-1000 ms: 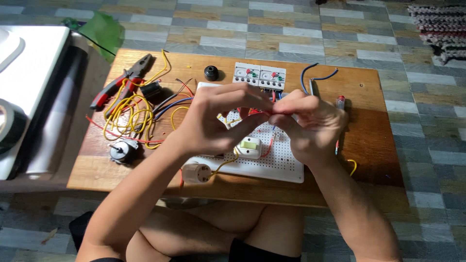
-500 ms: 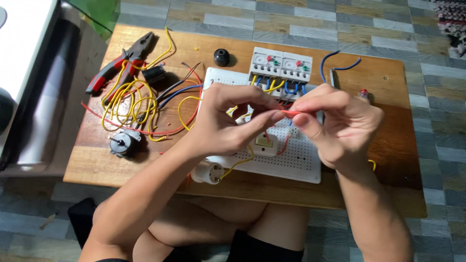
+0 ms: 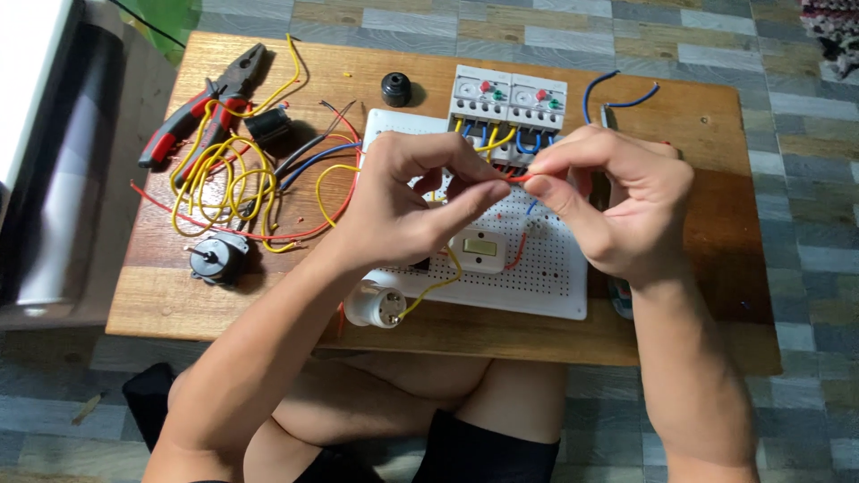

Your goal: Wiring electrical components on a mounting board using screwdrivers and manual wire placement.

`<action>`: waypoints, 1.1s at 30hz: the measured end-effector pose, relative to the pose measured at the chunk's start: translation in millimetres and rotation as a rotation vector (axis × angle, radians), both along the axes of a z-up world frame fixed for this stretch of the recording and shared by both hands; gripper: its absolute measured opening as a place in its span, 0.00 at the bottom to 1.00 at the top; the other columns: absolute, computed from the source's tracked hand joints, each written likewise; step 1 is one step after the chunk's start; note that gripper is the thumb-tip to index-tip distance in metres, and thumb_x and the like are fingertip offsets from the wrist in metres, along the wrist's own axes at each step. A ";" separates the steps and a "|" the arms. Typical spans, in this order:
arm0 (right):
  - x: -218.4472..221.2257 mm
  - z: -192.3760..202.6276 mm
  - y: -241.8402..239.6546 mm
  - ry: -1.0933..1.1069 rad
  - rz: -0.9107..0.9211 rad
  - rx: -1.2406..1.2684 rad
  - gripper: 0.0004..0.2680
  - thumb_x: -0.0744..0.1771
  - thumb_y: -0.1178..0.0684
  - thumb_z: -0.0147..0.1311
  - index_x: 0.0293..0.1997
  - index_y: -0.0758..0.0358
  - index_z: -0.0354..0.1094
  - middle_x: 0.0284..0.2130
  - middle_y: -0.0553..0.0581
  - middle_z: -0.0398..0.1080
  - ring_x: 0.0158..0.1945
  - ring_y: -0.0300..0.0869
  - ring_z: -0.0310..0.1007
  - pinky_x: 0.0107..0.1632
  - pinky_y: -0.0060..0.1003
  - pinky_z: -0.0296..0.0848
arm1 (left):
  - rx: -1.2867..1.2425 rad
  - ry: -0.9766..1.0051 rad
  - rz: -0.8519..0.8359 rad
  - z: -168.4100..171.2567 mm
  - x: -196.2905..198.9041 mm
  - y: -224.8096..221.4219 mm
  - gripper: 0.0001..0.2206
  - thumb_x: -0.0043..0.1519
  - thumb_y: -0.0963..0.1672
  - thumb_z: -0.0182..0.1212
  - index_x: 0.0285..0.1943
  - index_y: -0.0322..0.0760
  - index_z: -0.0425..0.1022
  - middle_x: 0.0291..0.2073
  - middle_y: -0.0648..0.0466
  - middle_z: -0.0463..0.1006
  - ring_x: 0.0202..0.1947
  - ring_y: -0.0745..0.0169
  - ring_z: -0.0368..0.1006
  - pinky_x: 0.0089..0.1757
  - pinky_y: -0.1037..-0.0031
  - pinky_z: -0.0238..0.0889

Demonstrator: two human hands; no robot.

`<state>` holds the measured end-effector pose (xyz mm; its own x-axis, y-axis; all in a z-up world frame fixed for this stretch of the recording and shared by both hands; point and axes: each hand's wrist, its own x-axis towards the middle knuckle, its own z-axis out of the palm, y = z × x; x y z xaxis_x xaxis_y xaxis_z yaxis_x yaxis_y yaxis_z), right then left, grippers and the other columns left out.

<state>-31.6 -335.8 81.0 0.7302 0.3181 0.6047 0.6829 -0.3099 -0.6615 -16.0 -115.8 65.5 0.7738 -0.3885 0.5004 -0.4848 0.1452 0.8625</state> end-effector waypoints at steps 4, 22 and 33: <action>-3.8 9.0 3.9 -0.094 -0.067 -0.145 0.05 0.62 0.72 0.62 0.37 0.75 0.73 0.30 0.61 0.74 0.28 0.41 0.62 0.34 0.31 0.59 | 0.023 -0.007 0.029 -2.3 0.0 -1.5 0.03 0.61 0.36 0.67 0.35 0.27 0.79 0.24 0.56 0.75 0.22 0.76 0.60 0.27 0.85 0.53; 14.7 23.8 -89.5 0.199 -0.126 -0.301 0.06 0.68 0.70 0.63 0.47 0.75 0.73 0.36 0.61 0.76 0.30 0.34 0.68 0.31 0.23 0.62 | 0.448 -0.309 -0.053 6.8 -1.1 -4.0 0.03 0.54 0.36 0.69 0.35 0.31 0.81 0.26 0.53 0.76 0.25 0.62 0.68 0.26 0.74 0.67; 62.7 -34.9 -161.2 0.834 -0.667 -0.506 0.16 0.62 0.51 0.71 0.48 0.72 0.71 0.30 0.63 0.76 0.27 0.43 0.75 0.30 0.33 0.72 | 0.631 -0.411 -0.004 2.5 -12.6 -16.5 0.07 0.52 0.37 0.67 0.38 0.36 0.85 0.30 0.56 0.82 0.19 0.58 0.69 0.27 0.69 0.62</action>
<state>31.2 -497.1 46.1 0.9521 -0.2088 -0.2233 -0.2981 -0.7967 -0.5257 -28.5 -132.3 68.0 0.5707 -0.6997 0.4297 -0.7861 -0.3144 0.5321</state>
